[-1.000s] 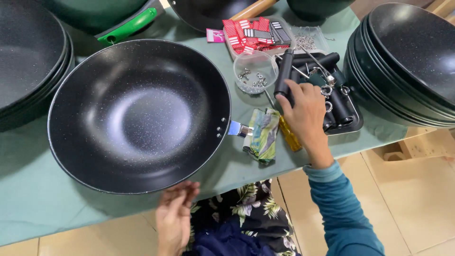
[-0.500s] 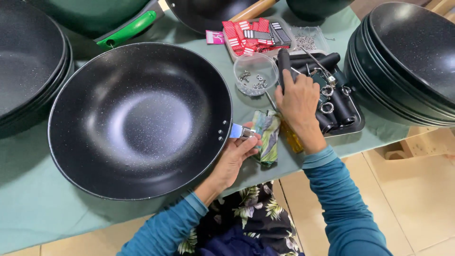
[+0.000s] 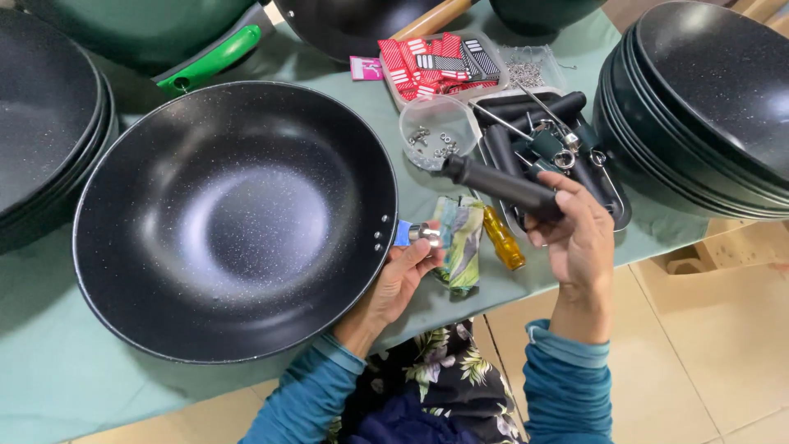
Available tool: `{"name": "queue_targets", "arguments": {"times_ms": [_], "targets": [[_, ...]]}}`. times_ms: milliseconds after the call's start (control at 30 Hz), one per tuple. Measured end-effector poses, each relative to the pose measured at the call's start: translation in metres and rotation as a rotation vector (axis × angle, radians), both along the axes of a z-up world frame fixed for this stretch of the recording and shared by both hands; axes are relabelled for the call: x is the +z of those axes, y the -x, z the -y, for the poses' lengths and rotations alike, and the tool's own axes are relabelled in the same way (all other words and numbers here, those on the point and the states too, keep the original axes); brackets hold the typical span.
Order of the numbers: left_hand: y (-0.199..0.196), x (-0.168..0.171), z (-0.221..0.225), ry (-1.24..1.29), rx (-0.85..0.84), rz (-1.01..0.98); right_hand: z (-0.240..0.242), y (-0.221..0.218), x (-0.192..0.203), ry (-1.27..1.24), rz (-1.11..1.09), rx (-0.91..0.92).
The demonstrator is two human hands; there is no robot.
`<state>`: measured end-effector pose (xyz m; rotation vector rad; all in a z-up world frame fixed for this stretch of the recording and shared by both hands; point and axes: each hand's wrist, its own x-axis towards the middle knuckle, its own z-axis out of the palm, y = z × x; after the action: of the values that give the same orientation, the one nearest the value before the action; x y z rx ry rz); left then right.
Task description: Attaching a handle to a wok using a screwdriver and wiping the surface clean
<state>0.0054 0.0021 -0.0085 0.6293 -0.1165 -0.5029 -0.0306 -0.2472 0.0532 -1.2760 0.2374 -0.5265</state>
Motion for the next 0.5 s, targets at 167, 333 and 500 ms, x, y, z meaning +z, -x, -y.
{"name": "queue_targets", "arguments": {"times_ms": [167,333,500], "targets": [[0.000,0.005,-0.004,0.051,-0.035,-0.008,0.006,0.037,-0.037,-0.220,0.067,0.150],[0.001,0.005,-0.004,0.070,-0.045,-0.009,0.017,0.057,-0.078,-0.407,0.148,0.267],[0.000,0.008,-0.009,0.087,-0.066,-0.007,0.014,0.059,-0.084,-0.447,0.155,0.278]]}}
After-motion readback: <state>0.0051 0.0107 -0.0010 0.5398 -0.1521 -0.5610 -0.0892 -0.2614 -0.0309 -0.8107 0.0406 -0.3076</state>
